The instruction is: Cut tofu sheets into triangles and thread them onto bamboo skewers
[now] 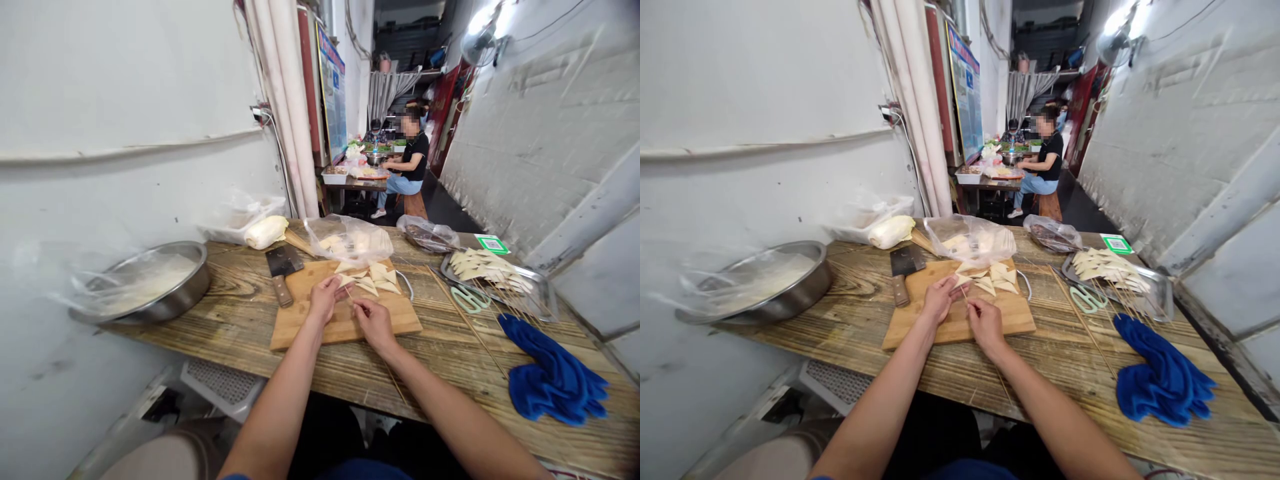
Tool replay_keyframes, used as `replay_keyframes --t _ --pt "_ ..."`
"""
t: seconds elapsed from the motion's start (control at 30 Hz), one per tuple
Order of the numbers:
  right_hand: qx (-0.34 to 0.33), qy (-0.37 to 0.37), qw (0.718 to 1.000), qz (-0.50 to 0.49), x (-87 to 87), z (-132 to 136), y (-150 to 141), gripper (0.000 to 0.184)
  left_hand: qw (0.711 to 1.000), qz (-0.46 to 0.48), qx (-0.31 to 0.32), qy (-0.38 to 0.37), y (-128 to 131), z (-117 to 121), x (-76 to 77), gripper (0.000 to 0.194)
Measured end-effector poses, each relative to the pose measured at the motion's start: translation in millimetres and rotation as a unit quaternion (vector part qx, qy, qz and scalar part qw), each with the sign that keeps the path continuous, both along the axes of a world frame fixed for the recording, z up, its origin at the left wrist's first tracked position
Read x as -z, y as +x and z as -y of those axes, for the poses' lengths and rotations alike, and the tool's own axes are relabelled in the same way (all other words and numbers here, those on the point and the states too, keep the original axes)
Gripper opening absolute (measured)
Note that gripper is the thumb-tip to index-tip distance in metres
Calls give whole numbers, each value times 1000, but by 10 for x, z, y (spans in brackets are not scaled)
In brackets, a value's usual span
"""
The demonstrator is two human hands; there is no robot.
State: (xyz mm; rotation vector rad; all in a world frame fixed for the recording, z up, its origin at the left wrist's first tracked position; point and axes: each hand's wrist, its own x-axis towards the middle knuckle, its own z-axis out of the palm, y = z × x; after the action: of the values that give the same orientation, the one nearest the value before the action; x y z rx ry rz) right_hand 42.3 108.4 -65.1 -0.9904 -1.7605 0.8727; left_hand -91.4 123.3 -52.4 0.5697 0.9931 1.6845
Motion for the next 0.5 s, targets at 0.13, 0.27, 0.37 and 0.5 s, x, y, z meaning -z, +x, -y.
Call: replay_keyframes --t 0.13,0.27,0.37,0.5 --pt "3 -6 1000 -2 10 -4 -4 22 1000 -6 10 5 -3 4 17 24" --pt "2 -7 1000 15 9 -13 -3 22 1000 -16 17 6 -3 10 23 25" --pt "4 -6 1000 22 12 -23 -6 20 999 -26 23 9 -3 16 25 26" --pt "16 -3 999 28 9 -21 -20 19 999 -19 35 10 3 32 9 26"
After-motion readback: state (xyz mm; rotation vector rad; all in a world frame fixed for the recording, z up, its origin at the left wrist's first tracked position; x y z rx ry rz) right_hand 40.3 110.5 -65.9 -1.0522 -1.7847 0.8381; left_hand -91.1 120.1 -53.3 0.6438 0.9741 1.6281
